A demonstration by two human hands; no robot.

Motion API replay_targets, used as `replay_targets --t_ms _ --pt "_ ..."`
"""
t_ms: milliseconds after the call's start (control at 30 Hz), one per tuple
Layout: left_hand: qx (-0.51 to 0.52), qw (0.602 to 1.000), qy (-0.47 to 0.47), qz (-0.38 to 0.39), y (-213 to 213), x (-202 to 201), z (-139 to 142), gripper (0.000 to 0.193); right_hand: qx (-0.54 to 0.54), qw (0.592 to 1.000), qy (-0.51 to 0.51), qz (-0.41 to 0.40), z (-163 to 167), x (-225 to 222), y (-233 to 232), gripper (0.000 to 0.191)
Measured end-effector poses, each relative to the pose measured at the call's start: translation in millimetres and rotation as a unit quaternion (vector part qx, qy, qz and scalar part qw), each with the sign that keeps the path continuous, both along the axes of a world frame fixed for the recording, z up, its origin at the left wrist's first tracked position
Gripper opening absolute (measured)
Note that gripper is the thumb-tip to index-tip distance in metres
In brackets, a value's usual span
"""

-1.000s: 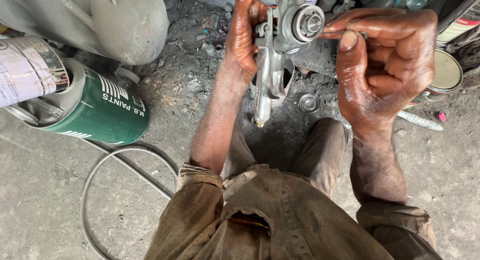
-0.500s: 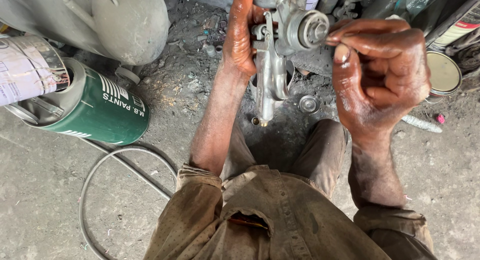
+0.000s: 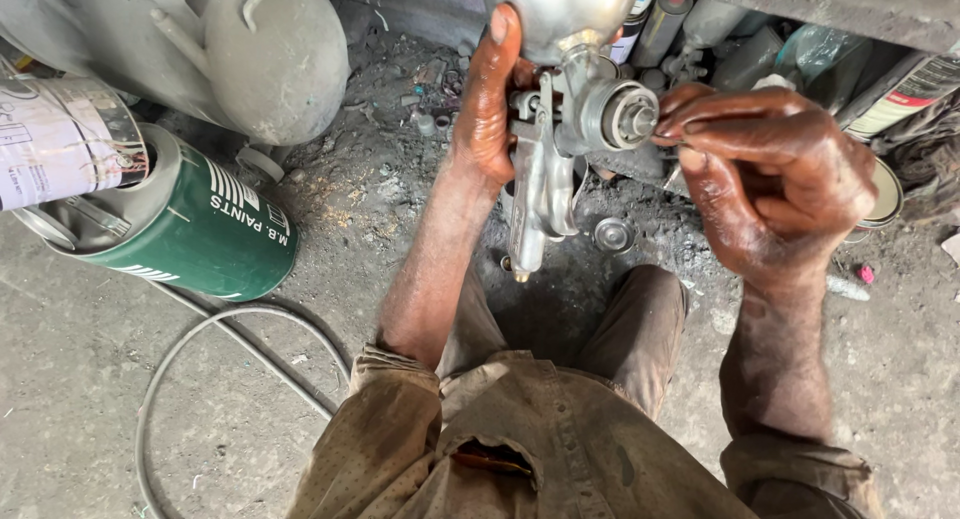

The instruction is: The person cleans a spray gun by dipping a small metal part into a container of dark liquid and using a thin metal tool to scrub the nozzle area. The person then reassembles the spray gun by screwing the cleaned part back onto the gun body.

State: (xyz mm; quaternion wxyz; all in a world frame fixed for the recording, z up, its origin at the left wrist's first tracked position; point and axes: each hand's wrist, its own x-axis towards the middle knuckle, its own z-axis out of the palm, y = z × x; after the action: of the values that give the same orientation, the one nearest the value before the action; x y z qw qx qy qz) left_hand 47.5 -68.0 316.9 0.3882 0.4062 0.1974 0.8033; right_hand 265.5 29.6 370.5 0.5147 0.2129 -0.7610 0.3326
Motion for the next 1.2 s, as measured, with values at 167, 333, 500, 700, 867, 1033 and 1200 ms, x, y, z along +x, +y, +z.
replay_targets --t_ms 167,333,500,700,867,1033,1200 --pt "0.0 0.999 0.0 -0.046 -1 4 0 0.095 0.036 0.998 -0.037 -0.037 7 5 -7 0.009" --pt "-0.065 0.998 -0.008 -0.005 8 -10 -14 0.097 0.097 0.991 -0.059 0.063 30 12 -8 0.012" --pt "-0.131 0.99 0.008 0.058 17 -21 -31 0.113 0.186 0.974 -0.128 -0.019 37 16 10 0.011" --pt "-0.16 0.982 0.062 0.083 15 -21 -37 0.119 0.333 0.939 -0.077 0.023 25 19 40 0.009" --pt "-0.126 0.984 0.079 0.095 14 -23 -36 0.116 0.276 0.948 -0.159 0.017 30 29 39 0.015" --pt "-0.128 0.985 0.068 0.098 8 -16 -46 0.11 0.369 0.917 -0.095 -0.117 33 41 29 0.022" --pt "-0.055 0.994 0.009 0.091 5 -15 -55 0.104 0.282 0.929 -0.108 -0.216 7 46 10 0.025"
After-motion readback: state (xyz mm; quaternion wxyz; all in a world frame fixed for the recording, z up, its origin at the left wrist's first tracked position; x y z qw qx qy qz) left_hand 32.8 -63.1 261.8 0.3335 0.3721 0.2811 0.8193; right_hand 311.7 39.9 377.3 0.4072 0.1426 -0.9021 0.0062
